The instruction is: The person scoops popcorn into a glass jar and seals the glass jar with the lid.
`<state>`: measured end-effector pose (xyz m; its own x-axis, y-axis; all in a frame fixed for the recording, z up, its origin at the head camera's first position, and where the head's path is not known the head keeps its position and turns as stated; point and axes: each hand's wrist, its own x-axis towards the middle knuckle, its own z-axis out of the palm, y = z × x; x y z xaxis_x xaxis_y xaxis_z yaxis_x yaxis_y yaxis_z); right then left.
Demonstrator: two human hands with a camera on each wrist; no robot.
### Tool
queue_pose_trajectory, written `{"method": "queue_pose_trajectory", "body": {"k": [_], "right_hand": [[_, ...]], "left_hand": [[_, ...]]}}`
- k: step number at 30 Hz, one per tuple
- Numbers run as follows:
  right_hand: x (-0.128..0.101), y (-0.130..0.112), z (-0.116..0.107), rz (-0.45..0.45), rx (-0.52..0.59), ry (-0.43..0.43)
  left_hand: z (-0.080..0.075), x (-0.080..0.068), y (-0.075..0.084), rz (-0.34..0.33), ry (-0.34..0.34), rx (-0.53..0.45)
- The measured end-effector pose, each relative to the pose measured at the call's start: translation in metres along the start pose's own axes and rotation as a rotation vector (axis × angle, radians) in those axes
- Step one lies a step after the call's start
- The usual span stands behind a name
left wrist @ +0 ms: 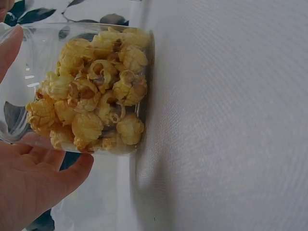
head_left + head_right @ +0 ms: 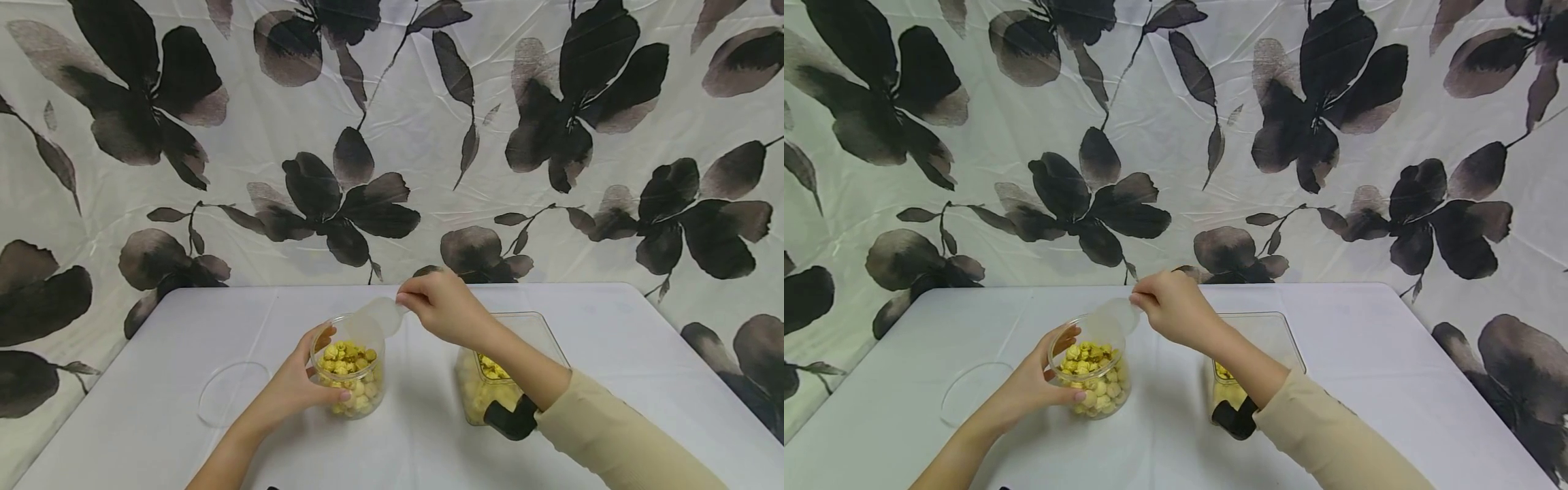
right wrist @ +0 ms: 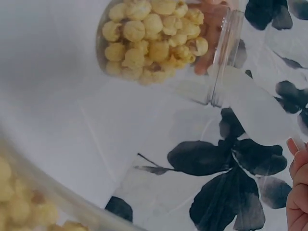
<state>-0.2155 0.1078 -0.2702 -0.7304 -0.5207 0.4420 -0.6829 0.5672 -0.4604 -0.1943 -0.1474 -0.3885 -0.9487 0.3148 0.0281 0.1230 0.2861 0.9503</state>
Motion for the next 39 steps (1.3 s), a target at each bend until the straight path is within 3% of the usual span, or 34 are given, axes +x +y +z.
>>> {"method": "queue_pose_trajectory", "body": {"k": [2,4,12,16,30,39], "right_hand": [[-0.001,0.001,0.0,-0.012,0.001,0.01],[-0.003,0.003,-0.002,0.032,0.035,0.0],[-0.009,0.021,-0.015,0.45,0.419,-0.093],[-0.013,0.03,-0.022,0.575,0.569,-0.107],[-0.024,0.047,-0.036,0.644,0.861,-0.137],[-0.03,0.053,-0.045,0.656,0.926,-0.132]], "left_hand": [[0.0,0.0,0.0,0.002,0.002,0.001],[0.0,0.0,0.0,0.004,0.005,0.001],[0.0,0.001,-0.002,0.017,0.003,0.003],[0.0,0.0,-0.002,0.019,0.005,0.005],[-0.003,0.0,-0.001,0.051,0.006,0.008],[-0.014,0.002,0.012,0.118,-0.002,0.069]]}}
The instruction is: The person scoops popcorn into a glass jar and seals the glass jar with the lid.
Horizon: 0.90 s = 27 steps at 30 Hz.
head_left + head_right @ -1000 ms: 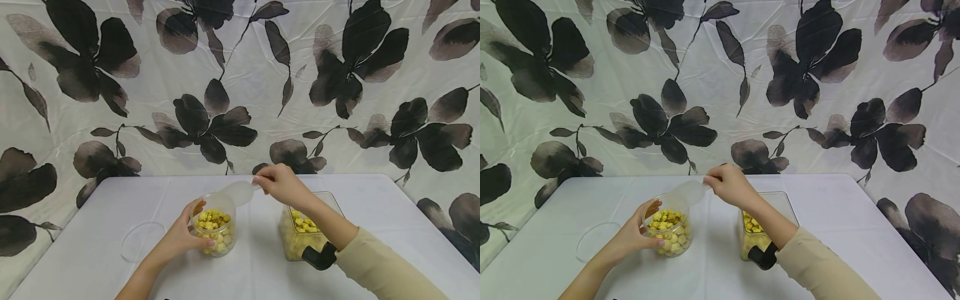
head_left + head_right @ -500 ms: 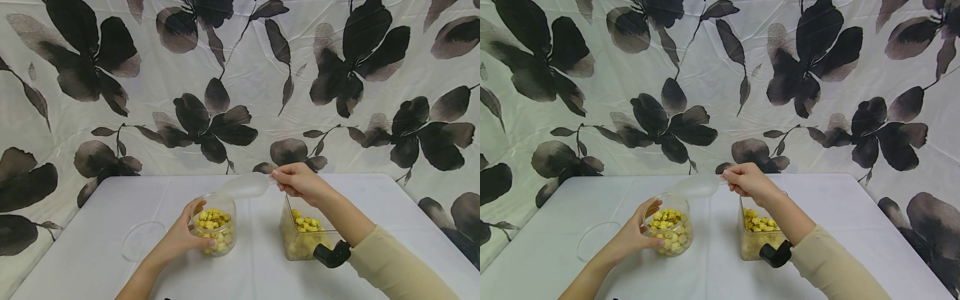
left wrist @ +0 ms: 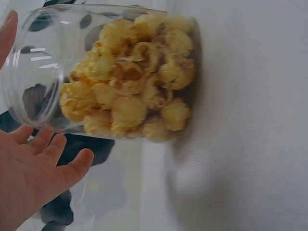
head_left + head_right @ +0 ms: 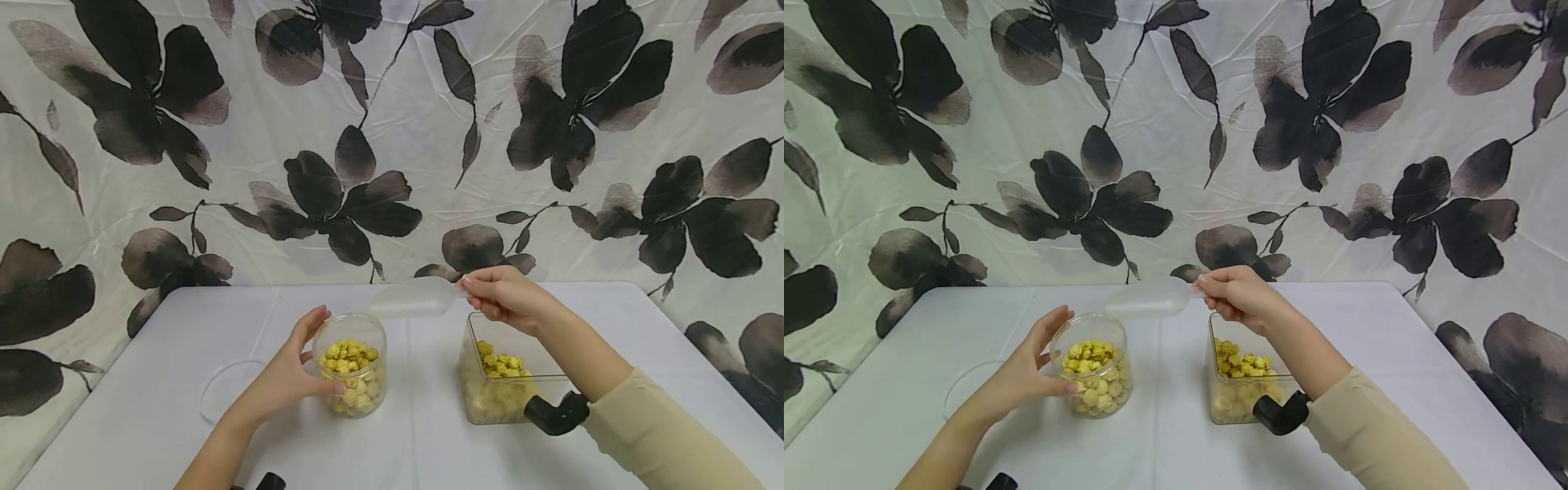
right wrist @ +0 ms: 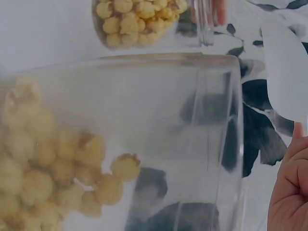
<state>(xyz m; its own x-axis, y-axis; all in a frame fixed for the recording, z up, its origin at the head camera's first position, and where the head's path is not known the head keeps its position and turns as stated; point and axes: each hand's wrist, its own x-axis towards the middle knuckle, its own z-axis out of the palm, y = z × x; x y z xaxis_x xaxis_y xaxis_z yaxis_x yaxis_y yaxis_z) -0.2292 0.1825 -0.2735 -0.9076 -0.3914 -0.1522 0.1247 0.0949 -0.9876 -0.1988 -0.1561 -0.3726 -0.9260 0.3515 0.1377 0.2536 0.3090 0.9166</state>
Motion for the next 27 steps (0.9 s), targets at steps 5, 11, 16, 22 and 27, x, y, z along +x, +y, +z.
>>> {"method": "queue_pose_trajectory", "body": {"k": [5,11,16,22,27], "right_hand": [[-0.004,-0.001,-0.006,-0.01,0.022,-0.017],[-0.01,-0.001,-0.015,-0.015,0.034,-0.026],[-0.013,-0.001,-0.02,-0.029,0.038,-0.032],[-0.017,-0.001,-0.027,-0.038,0.042,-0.034],[-0.022,-0.002,-0.034,-0.028,0.043,-0.017]], "left_hand": [[-0.008,-0.001,0.011,0.038,0.018,0.031],[-0.011,-0.001,0.021,0.073,0.032,0.04],[-0.01,-0.001,0.028,0.07,0.039,0.036],[-0.008,0.0,0.035,0.066,0.035,0.068],[-0.007,0.001,0.04,0.074,0.032,0.075]]}}
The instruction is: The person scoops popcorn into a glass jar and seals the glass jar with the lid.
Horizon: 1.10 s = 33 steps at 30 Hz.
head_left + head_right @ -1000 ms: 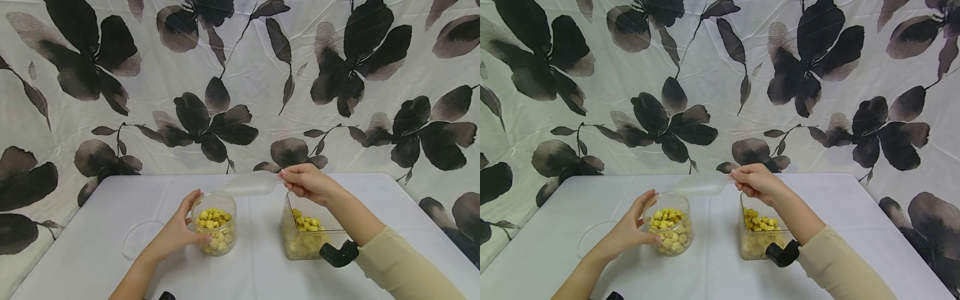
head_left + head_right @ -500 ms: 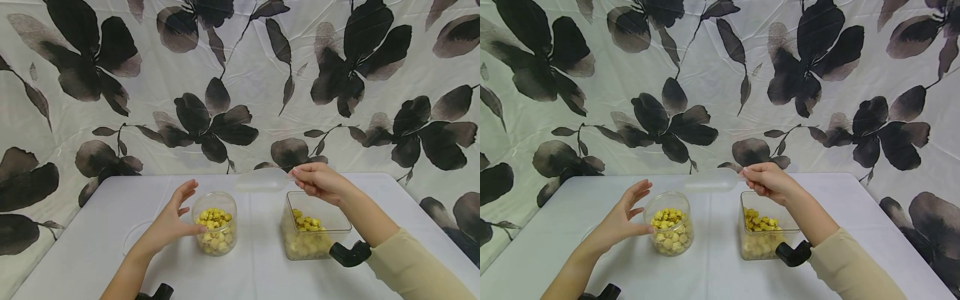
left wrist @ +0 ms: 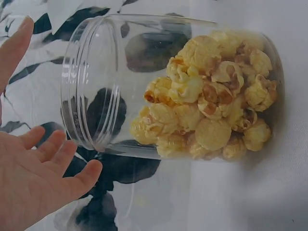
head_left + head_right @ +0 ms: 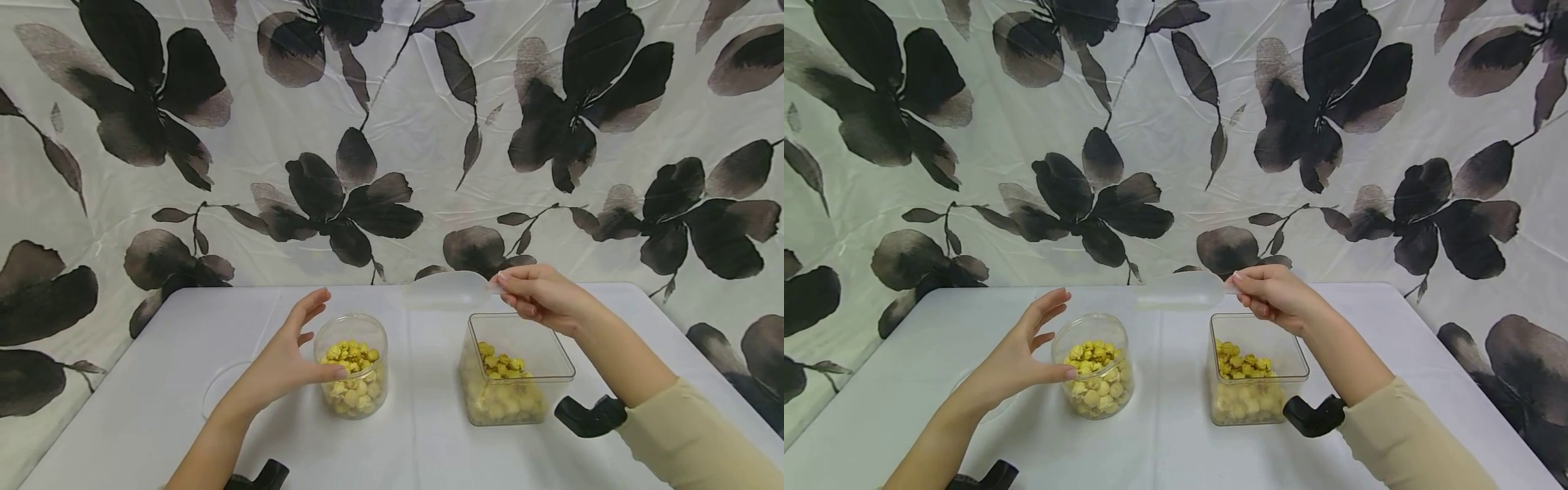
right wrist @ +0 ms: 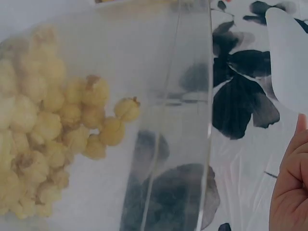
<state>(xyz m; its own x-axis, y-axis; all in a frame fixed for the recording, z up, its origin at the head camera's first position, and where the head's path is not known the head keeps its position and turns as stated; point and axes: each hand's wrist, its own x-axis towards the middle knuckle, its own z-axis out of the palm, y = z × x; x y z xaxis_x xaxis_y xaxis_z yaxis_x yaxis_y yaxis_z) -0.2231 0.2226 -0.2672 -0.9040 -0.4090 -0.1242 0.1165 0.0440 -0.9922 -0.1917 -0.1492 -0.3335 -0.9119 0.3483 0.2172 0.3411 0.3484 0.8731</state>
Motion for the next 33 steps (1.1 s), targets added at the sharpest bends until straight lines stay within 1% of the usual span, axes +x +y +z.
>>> {"method": "queue_pose_trajectory", "body": {"k": [10,17,21,25,31,33], "right_hand": [[-0.014,0.001,-0.02,-0.022,0.03,-0.001],[-0.022,0.003,-0.036,-0.04,0.016,-0.007],[-0.027,0.005,-0.044,-0.046,0.03,-0.008],[-0.031,0.006,-0.052,-0.037,0.04,0.011],[-0.036,0.007,-0.062,-0.045,0.059,-0.006],[-0.039,0.007,-0.065,-0.041,0.051,0.004]], "left_hand": [[0.006,0.003,0.006,0.018,-0.005,-0.001],[0.01,0.006,0.016,0.012,0.027,0.031],[0.011,0.007,0.022,0.029,0.041,0.038],[0.014,0.01,0.028,0.054,0.035,0.034],[0.022,0.015,0.038,0.082,0.025,0.02],[0.026,0.018,0.04,0.091,0.021,0.018]]}}
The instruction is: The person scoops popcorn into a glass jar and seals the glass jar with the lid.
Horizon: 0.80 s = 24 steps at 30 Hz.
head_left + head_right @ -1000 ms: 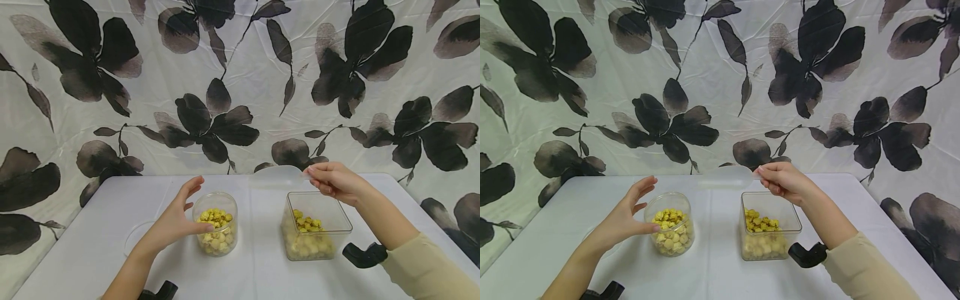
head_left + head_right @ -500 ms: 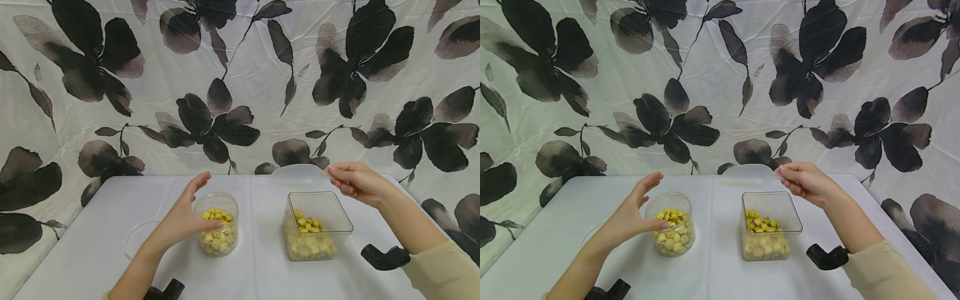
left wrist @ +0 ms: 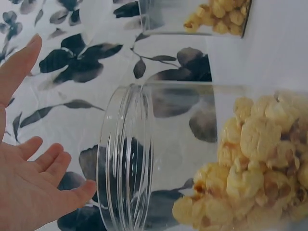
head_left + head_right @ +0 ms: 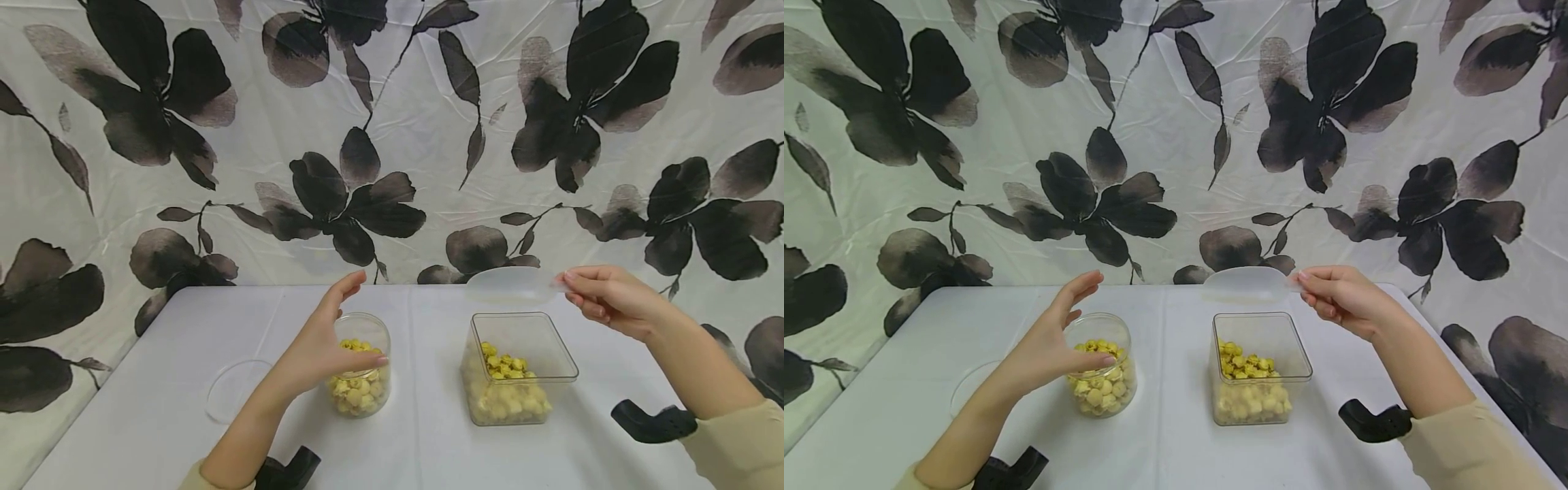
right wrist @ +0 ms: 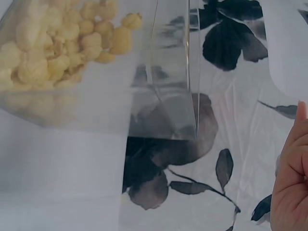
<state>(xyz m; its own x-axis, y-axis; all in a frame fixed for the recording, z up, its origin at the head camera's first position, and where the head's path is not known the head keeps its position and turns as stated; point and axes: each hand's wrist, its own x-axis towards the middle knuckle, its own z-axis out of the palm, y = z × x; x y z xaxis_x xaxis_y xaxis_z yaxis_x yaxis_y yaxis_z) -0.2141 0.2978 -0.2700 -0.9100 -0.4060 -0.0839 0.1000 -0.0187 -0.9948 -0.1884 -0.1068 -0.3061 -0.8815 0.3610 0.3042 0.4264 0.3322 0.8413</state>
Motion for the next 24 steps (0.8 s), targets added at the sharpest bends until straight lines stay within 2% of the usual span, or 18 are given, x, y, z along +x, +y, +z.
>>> {"method": "queue_pose_trajectory", "body": {"k": [7,12,17,24], "right_hand": [[-0.006,-0.001,-0.009,-0.007,-0.017,-0.007],[-0.009,-0.003,-0.014,0.011,-0.106,0.056],[-0.012,-0.006,-0.017,-0.007,-0.265,0.091],[-0.015,-0.015,-0.014,-0.038,-0.572,0.162]], "left_hand": [[0.015,0.006,0.006,-0.03,-0.049,-0.024],[0.026,0.009,0.008,-0.014,-0.086,-0.038],[0.04,0.012,0.008,-0.004,-0.119,-0.062],[0.067,0.014,0.006,-0.035,-0.184,-0.164]]}}
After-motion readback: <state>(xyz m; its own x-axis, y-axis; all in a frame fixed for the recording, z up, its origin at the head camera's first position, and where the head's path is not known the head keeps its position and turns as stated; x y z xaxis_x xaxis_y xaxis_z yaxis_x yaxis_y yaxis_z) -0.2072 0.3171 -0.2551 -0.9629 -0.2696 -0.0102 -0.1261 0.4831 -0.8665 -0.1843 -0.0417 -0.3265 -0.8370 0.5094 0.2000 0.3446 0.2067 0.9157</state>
